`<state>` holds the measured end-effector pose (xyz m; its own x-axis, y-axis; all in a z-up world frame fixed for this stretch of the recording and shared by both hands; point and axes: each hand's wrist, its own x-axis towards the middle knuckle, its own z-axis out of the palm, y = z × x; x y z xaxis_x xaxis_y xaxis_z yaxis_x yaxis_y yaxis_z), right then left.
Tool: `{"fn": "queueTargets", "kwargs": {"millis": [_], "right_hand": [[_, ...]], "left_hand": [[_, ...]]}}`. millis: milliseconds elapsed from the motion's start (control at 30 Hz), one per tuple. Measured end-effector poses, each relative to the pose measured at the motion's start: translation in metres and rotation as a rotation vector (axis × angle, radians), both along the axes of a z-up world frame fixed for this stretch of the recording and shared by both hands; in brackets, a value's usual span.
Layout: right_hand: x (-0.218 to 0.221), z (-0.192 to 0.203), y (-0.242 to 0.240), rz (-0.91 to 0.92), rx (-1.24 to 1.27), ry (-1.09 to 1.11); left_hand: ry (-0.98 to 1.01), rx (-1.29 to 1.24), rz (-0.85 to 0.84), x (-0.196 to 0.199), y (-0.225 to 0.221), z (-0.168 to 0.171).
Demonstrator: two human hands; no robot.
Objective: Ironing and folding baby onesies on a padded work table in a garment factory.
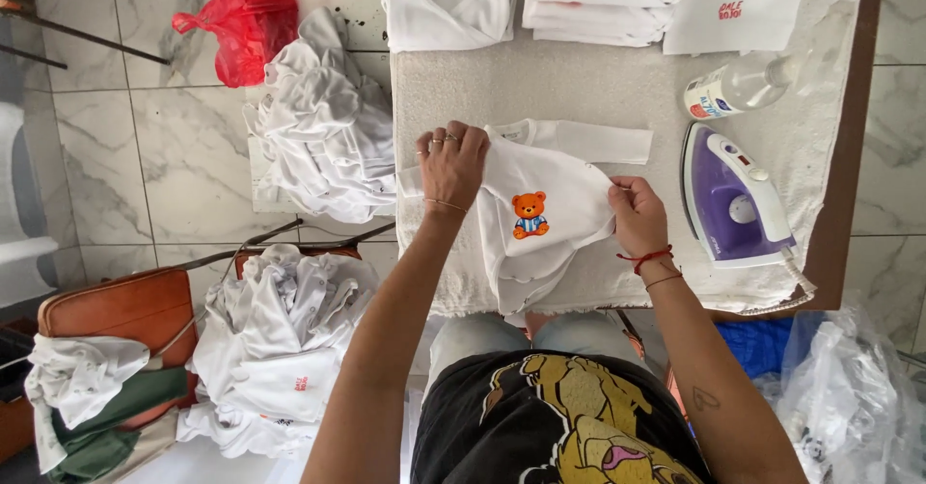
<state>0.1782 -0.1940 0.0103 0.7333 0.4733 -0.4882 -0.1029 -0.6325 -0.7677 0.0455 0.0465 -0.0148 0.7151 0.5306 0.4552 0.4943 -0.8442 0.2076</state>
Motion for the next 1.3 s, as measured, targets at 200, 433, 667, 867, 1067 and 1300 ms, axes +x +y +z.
{"fn": "queueTargets", "kwargs": {"millis": [200, 433, 667, 867, 1067, 1300], "right_hand": [[0.0, 0.007, 0.012, 0.008, -0.109, -0.123], [0.001, 0.011, 0.009, 0.026, -0.149, -0.137], [0.001, 0.011, 0.002, -0.01, -0.133, -0.108], [0.0, 0.034, 0.004, 0.025, -0.039, -0.054], [0.0, 0.073, 0.006, 0.111, 0.122, 0.001], [0.021, 0.111, -0.021, 0.065, 0.273, 0.012]], "left_hand": [[0.162, -0.303, -0.147, -0.044, -0.044, -0.024], [0.095, -0.545, 0.019, -0.044, -0.046, -0.036], [-0.11, -0.835, 0.645, -0.112, -0.035, -0.002], [-0.03, -0.429, 0.296, -0.068, -0.041, 0.014], [0.546, -0.491, -0.3, 0.027, -0.019, 0.036], [0.858, -0.364, -0.386, 0.038, 0.032, 0.1]]}}
